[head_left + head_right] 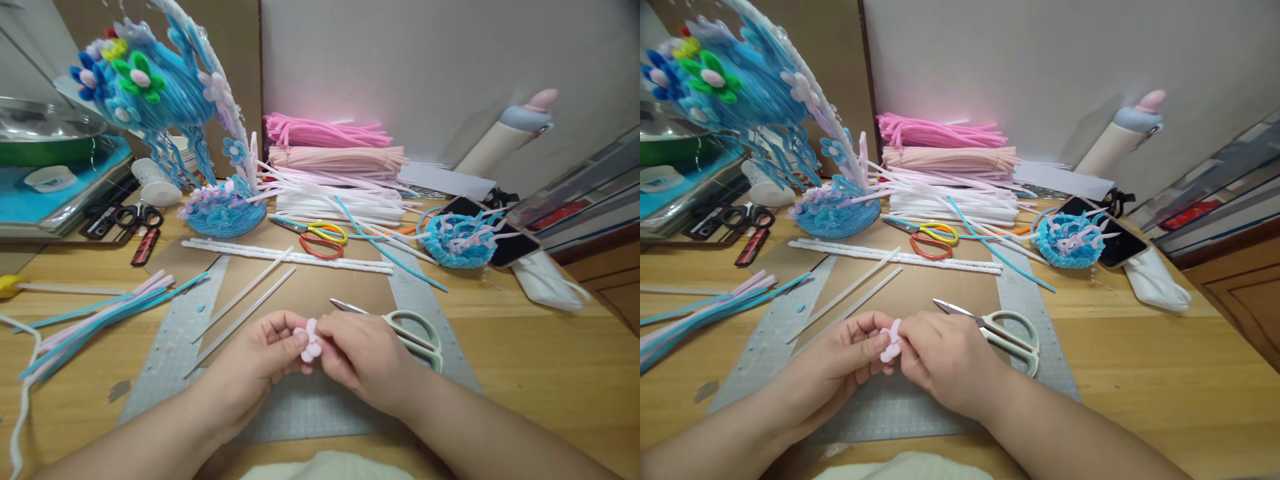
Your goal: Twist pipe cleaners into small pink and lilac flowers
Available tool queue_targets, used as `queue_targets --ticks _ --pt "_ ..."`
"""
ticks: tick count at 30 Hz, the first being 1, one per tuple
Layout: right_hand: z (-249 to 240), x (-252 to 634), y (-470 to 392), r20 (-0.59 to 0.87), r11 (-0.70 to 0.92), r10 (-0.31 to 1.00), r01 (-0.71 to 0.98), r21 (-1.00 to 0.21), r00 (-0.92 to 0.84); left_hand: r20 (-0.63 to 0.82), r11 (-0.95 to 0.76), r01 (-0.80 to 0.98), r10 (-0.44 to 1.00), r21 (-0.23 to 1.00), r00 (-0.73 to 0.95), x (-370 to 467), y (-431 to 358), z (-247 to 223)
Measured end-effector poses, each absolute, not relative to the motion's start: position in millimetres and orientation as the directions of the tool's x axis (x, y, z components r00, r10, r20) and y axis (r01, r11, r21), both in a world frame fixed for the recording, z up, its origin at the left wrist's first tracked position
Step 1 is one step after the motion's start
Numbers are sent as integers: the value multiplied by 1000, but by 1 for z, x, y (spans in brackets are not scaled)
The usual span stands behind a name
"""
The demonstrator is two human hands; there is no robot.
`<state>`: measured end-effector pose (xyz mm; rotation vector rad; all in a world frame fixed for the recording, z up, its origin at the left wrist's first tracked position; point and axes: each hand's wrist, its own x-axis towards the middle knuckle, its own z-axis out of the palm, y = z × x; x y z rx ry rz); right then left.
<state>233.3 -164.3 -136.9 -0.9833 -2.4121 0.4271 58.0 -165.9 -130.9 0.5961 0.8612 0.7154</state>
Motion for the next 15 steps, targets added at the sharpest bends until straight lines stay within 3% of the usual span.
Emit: queue_targets --ticks 15 --pt "-137 232 -165 294 721 683 554 -415 -669 -480 601 -280 782 748 397 60 -166 -132"
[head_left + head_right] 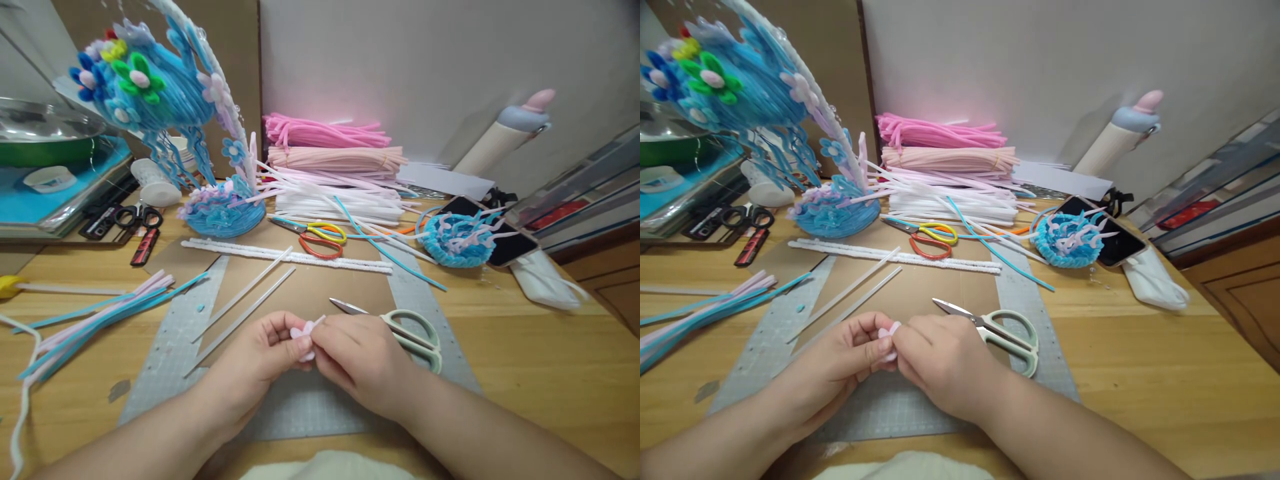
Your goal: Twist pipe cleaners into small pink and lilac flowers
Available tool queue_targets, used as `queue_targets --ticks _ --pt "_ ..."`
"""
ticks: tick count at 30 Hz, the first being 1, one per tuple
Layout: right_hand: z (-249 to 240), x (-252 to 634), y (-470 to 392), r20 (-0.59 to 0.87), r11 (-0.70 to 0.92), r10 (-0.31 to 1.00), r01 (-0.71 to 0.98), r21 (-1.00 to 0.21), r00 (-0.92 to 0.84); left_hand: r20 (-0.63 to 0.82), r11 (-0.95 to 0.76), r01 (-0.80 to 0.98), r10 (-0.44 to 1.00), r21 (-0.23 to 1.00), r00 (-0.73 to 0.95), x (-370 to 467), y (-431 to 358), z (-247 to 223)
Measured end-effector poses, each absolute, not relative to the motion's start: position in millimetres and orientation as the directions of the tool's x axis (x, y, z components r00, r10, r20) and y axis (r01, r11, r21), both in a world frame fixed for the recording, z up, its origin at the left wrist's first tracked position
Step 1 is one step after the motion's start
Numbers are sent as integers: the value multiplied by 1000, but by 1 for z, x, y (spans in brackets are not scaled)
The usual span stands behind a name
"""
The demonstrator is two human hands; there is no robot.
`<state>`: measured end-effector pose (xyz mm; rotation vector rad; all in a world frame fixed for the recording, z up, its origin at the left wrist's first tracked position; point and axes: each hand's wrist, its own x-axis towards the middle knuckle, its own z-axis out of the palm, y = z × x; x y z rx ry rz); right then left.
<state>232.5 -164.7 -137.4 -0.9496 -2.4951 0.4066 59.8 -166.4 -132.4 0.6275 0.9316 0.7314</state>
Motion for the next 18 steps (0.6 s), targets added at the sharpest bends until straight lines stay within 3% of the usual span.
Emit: queue_targets --ticks 3,6,9,12,15,18 --pt "-137 230 -166 322 716 685 526 -459 -653 -453 547 -264 823 795 342 61 -167 -131" --pt "-134 228 -169 305 628 753 498 -598 -584 -430 500 -231 854 835 294 62 -166 -128" --pt "-130 224 -172 172 396 876 469 -789 -450 -408 470 -201 868 860 284 62 -165 -125" --pt "-129 221 -171 -71 34 925 266 -963 -374 -368 431 -189 882 882 294 61 -166 -125" --pt "-132 220 -167 -305 -354 831 -18 -935 -465 -349 415 -180 884 892 312 61 -166 -127" --pt "-136 221 -162 -368 -455 789 -66 -888 -492 -392 461 -159 858 873 332 61 -164 -131"
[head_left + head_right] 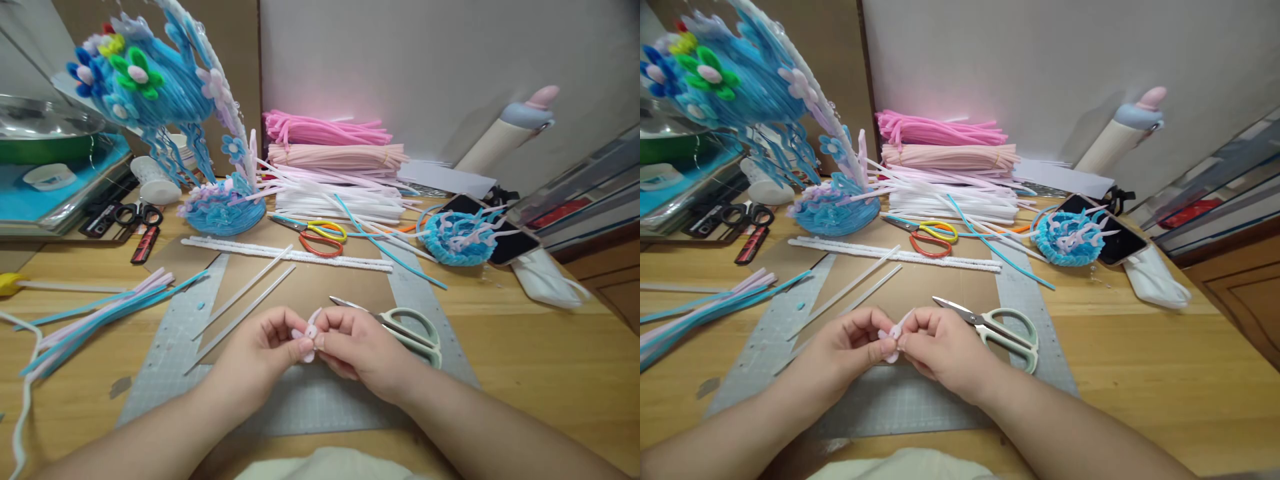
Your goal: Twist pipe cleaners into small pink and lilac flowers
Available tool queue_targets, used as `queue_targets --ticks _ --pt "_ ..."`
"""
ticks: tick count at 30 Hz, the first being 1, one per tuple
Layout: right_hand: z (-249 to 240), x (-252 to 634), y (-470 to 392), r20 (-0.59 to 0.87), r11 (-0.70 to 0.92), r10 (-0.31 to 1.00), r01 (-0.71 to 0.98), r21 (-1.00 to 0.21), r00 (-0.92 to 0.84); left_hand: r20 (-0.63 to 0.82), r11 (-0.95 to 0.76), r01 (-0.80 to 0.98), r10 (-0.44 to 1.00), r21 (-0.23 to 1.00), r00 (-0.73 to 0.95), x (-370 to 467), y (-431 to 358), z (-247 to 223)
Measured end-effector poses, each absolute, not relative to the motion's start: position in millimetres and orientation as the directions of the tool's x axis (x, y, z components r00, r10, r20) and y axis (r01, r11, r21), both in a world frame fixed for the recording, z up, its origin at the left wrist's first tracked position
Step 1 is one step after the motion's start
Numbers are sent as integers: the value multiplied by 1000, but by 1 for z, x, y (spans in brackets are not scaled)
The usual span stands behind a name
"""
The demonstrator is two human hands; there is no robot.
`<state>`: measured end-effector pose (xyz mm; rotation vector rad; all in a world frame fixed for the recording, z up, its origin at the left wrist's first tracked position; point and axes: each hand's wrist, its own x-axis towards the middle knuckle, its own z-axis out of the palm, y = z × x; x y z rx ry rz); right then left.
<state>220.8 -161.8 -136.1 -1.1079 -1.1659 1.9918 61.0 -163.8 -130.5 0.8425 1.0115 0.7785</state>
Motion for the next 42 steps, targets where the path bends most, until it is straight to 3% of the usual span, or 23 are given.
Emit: queue_targets --ticks 4,9,16,20,22,25,27,31,37,42 --pt "-138 222 -159 -317 -342 865 6 -940 -389 -464 527 -154 828 836 316 60 -161 -133" --pt "-138 225 -159 -258 -286 886 -17 -958 -385 -460 529 -154 822 834 335 57 -163 -135" --pt "-141 224 -167 -159 -72 911 234 -970 -380 -408 505 -218 834 835 372 57 -162 -135" --pt "-141 223 -168 -154 -87 898 179 -980 -411 -414 502 -164 826 849 382 57 -163 -134" --pt "-140 225 -168 -62 28 902 201 -979 -427 -437 532 -204 818 822 373 56 -163 -133" --pt "-138 231 -166 145 374 826 338 -863 -544 -489 597 -262 787 759 375 55 -162 -133" --pt "-138 234 -164 217 507 764 358 -784 -607 -509 626 -274 766 730 392 54 -161 -133" --pt "-138 238 -160 284 565 758 373 -736 -587 -514 648 -276 744 710 426 54 -160 -133" --pt "-137 237 -162 422 762 645 494 -418 -637 -514 699 -287 691 655 508 54 -164 -133" --pt "-137 235 -166 435 779 627 511 -364 -646 -512 727 -353 674 590 532 55 -166 -135"
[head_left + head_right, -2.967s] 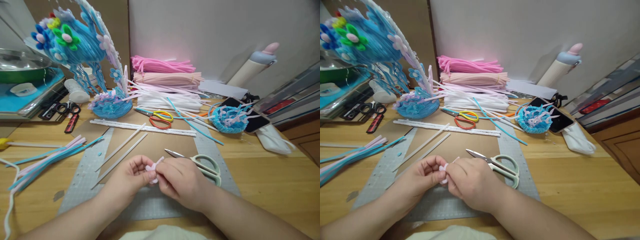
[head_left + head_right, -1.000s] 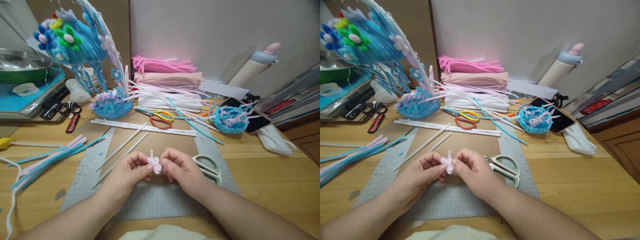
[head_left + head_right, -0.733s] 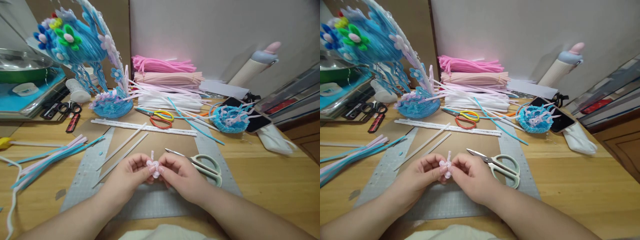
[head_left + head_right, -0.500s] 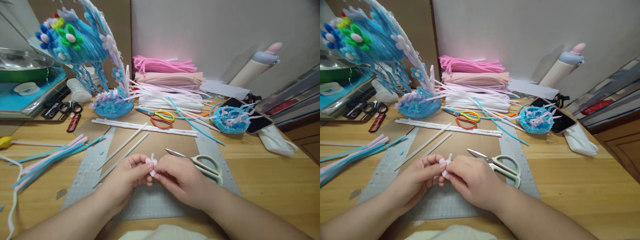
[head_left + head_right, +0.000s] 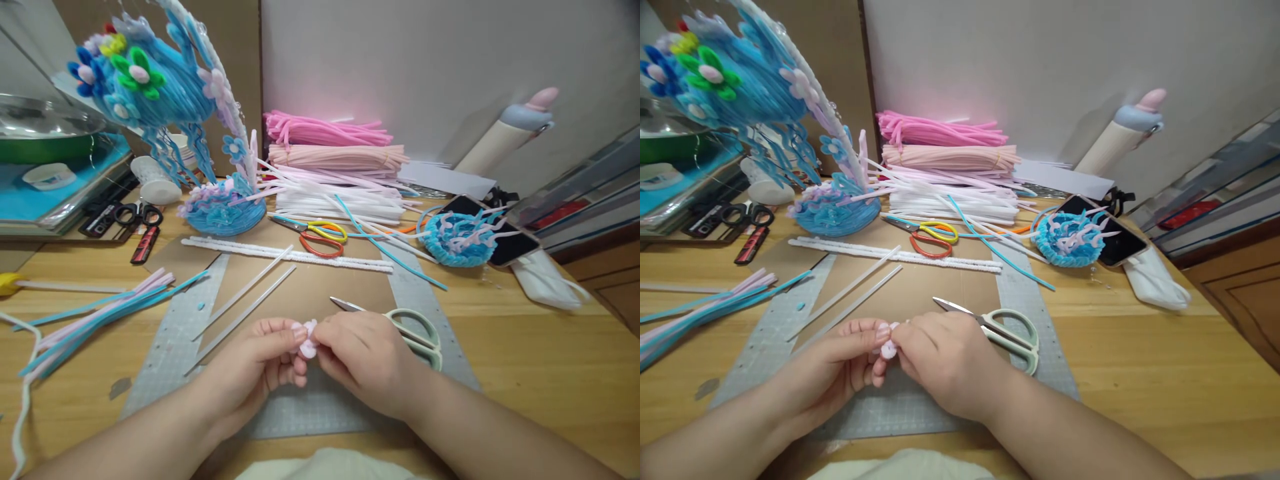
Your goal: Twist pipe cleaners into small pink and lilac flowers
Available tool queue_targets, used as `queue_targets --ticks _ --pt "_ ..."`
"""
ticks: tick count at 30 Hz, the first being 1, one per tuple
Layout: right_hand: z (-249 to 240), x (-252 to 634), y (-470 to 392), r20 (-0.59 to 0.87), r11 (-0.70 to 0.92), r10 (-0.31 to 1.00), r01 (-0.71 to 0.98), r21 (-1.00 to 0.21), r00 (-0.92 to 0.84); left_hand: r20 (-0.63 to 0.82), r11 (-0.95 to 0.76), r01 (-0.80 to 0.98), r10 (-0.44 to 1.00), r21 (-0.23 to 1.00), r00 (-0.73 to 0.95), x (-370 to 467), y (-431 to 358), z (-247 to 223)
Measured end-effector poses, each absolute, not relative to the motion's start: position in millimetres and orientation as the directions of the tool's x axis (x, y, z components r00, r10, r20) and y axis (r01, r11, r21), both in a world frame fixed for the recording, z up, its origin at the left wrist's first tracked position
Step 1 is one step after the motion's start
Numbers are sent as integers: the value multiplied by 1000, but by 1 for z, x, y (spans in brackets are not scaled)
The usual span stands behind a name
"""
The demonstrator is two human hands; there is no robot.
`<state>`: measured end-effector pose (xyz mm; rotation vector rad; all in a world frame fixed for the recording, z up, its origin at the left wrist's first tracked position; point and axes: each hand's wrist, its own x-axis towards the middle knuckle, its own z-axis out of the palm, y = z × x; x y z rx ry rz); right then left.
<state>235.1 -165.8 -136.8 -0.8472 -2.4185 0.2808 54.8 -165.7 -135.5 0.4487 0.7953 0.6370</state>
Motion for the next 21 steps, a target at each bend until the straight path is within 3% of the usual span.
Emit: queue_targets --ticks 5,12,16,21 --pt "-137 235 -167 452 795 606 524 -306 -655 -500 675 -401 732 619 463 56 -166 -134" --pt "-144 234 -166 318 640 746 499 -584 -585 -482 617 -268 764 740 429 58 -165 -134" --pt "-142 235 -166 371 695 713 529 -486 -595 -452 547 -218 813 808 367 59 -165 -137" --pt "-134 235 -167 427 765 644 549 -338 -635 -460 573 -241 795 783 395 59 -167 -135"
